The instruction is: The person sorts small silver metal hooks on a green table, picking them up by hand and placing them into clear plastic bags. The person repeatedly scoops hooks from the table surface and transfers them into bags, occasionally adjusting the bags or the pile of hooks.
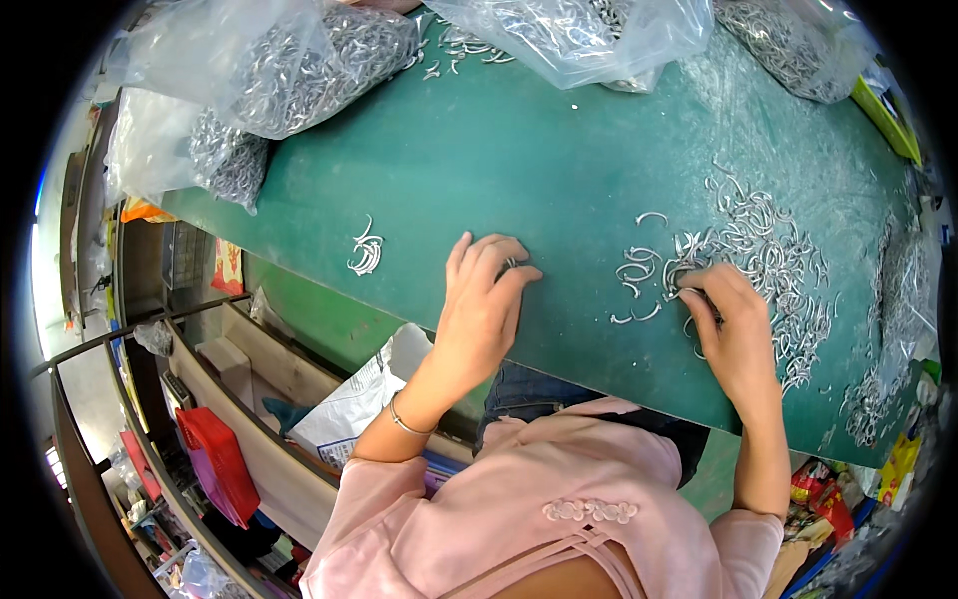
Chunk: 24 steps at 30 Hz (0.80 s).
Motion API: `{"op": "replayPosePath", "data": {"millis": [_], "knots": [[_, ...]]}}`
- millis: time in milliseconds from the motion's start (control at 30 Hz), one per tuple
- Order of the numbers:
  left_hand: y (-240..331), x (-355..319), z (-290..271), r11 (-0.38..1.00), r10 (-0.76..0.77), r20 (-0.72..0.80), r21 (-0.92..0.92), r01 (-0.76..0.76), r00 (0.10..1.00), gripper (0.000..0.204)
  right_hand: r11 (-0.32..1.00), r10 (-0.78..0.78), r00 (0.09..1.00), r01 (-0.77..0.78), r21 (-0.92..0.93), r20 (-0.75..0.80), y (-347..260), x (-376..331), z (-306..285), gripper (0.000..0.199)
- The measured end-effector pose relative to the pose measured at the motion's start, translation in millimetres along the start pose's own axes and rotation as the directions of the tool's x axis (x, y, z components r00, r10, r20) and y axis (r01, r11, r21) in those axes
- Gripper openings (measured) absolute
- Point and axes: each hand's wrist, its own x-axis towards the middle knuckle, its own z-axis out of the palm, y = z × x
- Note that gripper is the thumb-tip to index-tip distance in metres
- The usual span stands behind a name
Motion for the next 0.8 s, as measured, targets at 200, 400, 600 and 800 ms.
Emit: {"op": "replayPosePath", "data": {"millis": [200, 400, 600, 800], "knots": [[1, -6, 2, 0.998, -0.05, -0.062, -0.04, 0.048, 0.997, 0.033, 0.995, 0.093, 0.991, -0.088, 0.053, -0.098, -12, 4, 4, 0.008], [-15, -22, 0, 0.987, -0.074, -0.181, -0.151, 0.047, 0.981, 0.022, 0.997, 0.062, 0.995, -0.058, 0.053, -0.072, -17, 2, 12, 0.008], [-51, -26, -25, 0.973, -0.213, -0.348, 0.01, 0.231, 0.913, 0.027, 0.994, 0.105, 0.992, -0.102, 0.045, -0.075, -9, -3, 5, 0.009], [-14, -18, -32, 0.972, -0.218, -0.36, -0.166, 0.167, 0.907, 0.021, 0.935, 0.265, 0.964, -0.256, 0.247, -0.004, -14, -11, 4, 0.014]]}}
